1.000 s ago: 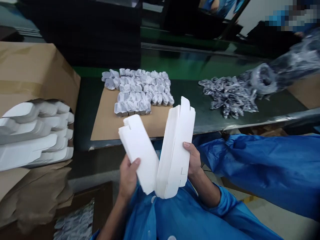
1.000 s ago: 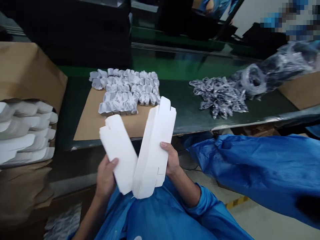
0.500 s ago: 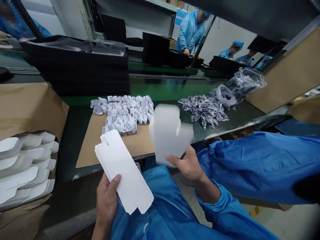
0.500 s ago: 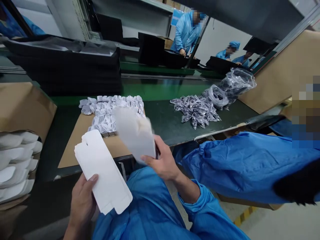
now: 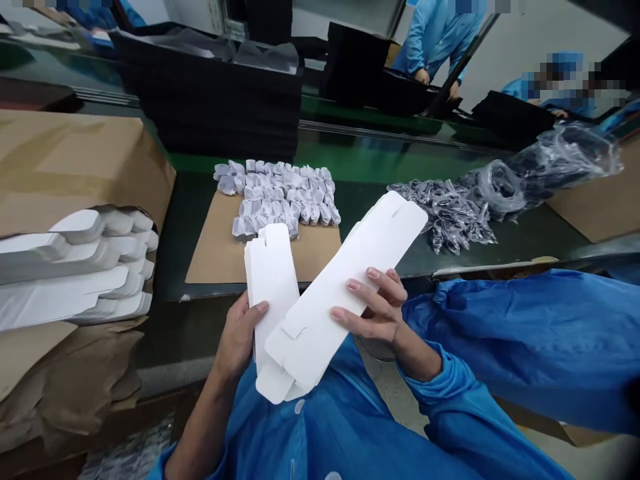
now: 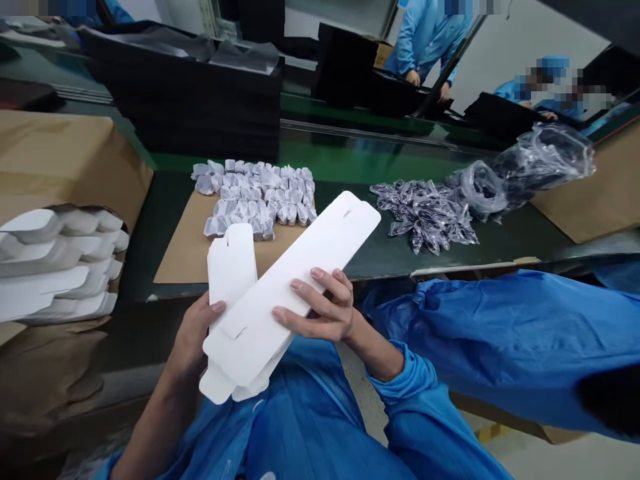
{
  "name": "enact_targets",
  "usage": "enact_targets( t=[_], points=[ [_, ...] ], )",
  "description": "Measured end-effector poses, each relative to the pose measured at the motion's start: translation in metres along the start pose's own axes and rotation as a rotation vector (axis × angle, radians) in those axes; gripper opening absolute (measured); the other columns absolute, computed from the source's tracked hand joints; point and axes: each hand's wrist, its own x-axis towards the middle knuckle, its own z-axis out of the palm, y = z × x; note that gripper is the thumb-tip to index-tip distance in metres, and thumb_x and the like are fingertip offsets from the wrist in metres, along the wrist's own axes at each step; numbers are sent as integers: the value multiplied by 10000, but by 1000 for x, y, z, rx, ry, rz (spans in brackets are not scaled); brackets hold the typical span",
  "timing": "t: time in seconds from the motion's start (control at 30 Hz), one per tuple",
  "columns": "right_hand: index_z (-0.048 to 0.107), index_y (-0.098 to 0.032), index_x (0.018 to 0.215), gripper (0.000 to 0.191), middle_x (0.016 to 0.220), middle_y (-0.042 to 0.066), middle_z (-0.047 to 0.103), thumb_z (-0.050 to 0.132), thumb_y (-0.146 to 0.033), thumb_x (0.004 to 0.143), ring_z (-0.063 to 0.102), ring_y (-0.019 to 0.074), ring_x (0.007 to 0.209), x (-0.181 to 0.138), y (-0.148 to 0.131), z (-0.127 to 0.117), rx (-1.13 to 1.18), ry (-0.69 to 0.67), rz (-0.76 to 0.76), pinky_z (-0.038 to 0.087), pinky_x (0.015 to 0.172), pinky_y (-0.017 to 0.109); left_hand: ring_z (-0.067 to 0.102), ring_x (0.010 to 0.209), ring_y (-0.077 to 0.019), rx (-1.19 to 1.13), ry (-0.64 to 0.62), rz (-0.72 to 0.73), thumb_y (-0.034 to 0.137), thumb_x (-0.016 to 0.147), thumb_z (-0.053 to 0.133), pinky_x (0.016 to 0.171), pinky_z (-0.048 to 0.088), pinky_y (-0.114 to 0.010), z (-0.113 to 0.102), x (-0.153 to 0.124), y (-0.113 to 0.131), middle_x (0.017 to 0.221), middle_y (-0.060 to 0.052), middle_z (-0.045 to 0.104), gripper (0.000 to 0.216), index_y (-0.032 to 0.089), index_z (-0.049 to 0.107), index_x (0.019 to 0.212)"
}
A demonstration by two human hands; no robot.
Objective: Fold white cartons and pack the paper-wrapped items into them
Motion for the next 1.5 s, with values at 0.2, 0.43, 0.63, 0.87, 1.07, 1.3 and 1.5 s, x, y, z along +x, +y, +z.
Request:
enact_targets(
  t=[0.2,0.43,0.63,0.87,1.07,1.3,1.5],
  points=[
    [684,-366,1000,192,1146,-19,653,645,-219,882,543,192,1210,-3,1,6,14,-26,28,426,1129,406,698,884,-249,-24,-44,21,442,807,674,683,537,-281,-2,1,-1,1073,-84,732,461,170,616,1175],
    [643,-279,1036,174,1128,35,683,571,-171,922,614,239,1152,-5,8,3,92,0,209,515,1017,522,687,803,-218,-126,-73,2,425,808,673,662,539,-278,-7,-1,1,1025,-86,729,454,164,613,1174],
    [611,-252,1089,195,1162,55,687,609,-189,904,639,277,1128,-10,22,-2,75,50,294,525,977,578,681,753,-213,-125,-93,-15,464,804,673,603,539,-284,-10,-5,9,1018,-107,723,512,157,603,1208],
    [623,-247,1040,169,1192,57,684,628,-172,889,624,270,1167,-18,19,-1,94,-52,277,527,986,564,686,909,-253,-6,-92,63,456,835,637,643,523,-271,-23,0,13,1135,-117,705,515,169,589,1261],
    [648,-225,1046,199,1207,80,687,670,-160,859,617,289,1189,-26,15,7,178,-67,291,523,1001,561,651,962,-260,538,-10,334,454,800,669,774,517,-305,-52,-5,56,1108,-85,703,456,165,651,1152],
    [674,-224,1065,277,1255,87,674,707,-111,814,602,300,1217,-41,23,13,216,-117,266,524,1010,548,641,917,-264,842,-21,393,436,778,674,764,516,-298,-68,-11,107,992,-64,695,440,195,648,1144],
    [673,-172,1069,244,1224,136,677,688,-107,834,593,321,1221,-48,29,13,250,-97,279,532,986,549,643,829,-251,1262,-178,270,428,688,754,728,475,-270,-50,19,196,881,-33,705,364,238,718,995]
  ],
)
